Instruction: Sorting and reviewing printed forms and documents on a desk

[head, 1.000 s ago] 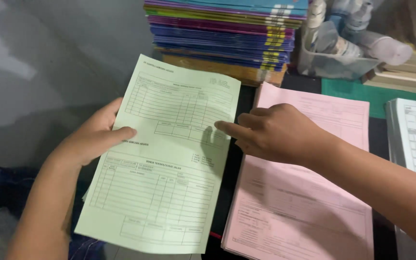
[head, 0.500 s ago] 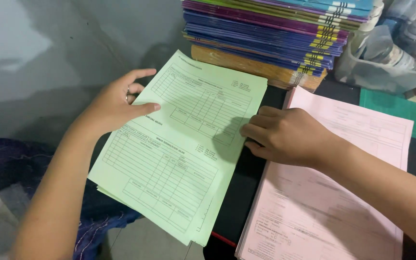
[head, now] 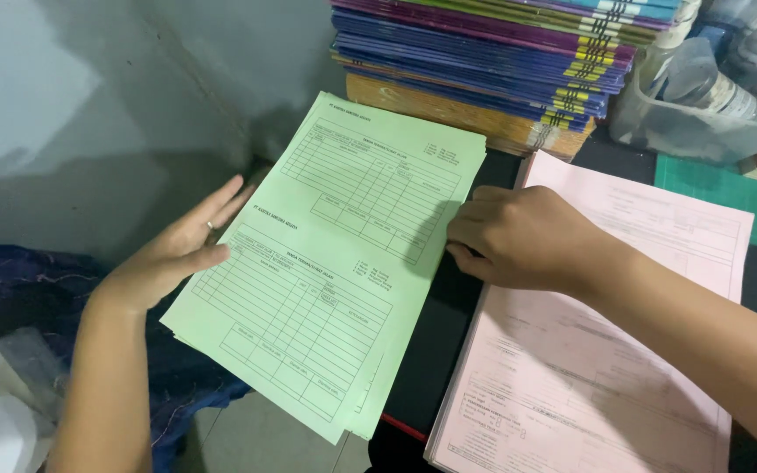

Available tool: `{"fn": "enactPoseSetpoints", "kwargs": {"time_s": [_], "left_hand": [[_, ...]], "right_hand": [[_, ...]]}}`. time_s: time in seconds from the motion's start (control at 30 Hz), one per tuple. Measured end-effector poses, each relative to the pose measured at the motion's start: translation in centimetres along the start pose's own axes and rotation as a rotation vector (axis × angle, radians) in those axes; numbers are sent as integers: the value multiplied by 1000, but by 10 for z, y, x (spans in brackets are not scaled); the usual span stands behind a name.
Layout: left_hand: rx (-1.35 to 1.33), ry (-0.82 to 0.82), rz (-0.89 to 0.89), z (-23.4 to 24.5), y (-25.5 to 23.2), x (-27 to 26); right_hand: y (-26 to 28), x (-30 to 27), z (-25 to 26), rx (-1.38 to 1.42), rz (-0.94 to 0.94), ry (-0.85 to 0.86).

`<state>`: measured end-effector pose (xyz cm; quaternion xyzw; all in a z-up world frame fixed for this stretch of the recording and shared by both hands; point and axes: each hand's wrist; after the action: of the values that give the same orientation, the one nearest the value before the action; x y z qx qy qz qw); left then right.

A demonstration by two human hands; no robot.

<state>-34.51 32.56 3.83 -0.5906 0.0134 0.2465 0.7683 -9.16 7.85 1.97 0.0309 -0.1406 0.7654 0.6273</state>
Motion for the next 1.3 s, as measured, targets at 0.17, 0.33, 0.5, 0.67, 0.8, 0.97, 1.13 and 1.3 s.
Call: {"fn": "enactPoseSetpoints", "kwargs": {"time_s": [0.17,0.33,0.5,0.67,0.8,0.97,1.13,1.3], "left_hand": [[-251,162,-36,-11,19,-5],[-249,179,-113,-12,26,-2],[-222,124,-144,-16,31,-2],[-230,109,-120,-16,35,-1],[-357,112,42,-13,30,-1],[-315,68,-143,-7,41,-5],[-273,155,-78,-11,37,-8],[-418,213,-125,-17,31,-7]], "right_hand": [[-9,0,-6,-85,-47,4],[-20,3,-8,-184,-115,30],[-21,3,-13,-180,-135,11],[-10,4,4,-173,-183,123],[37,6,44,-284,-65,468],[118,-6,36,278,354,85],[143,-15,17,327,402,56],[145,-16,15,309,380,-12]]}}
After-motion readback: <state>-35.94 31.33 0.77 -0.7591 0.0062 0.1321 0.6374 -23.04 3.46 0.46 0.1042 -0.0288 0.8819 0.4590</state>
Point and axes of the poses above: each hand's wrist, its own x-axis towards the middle knuckle, its own z-axis out of the back of the hand, y = z × x, and after that the axes turned 8 degrees about z, right-handed
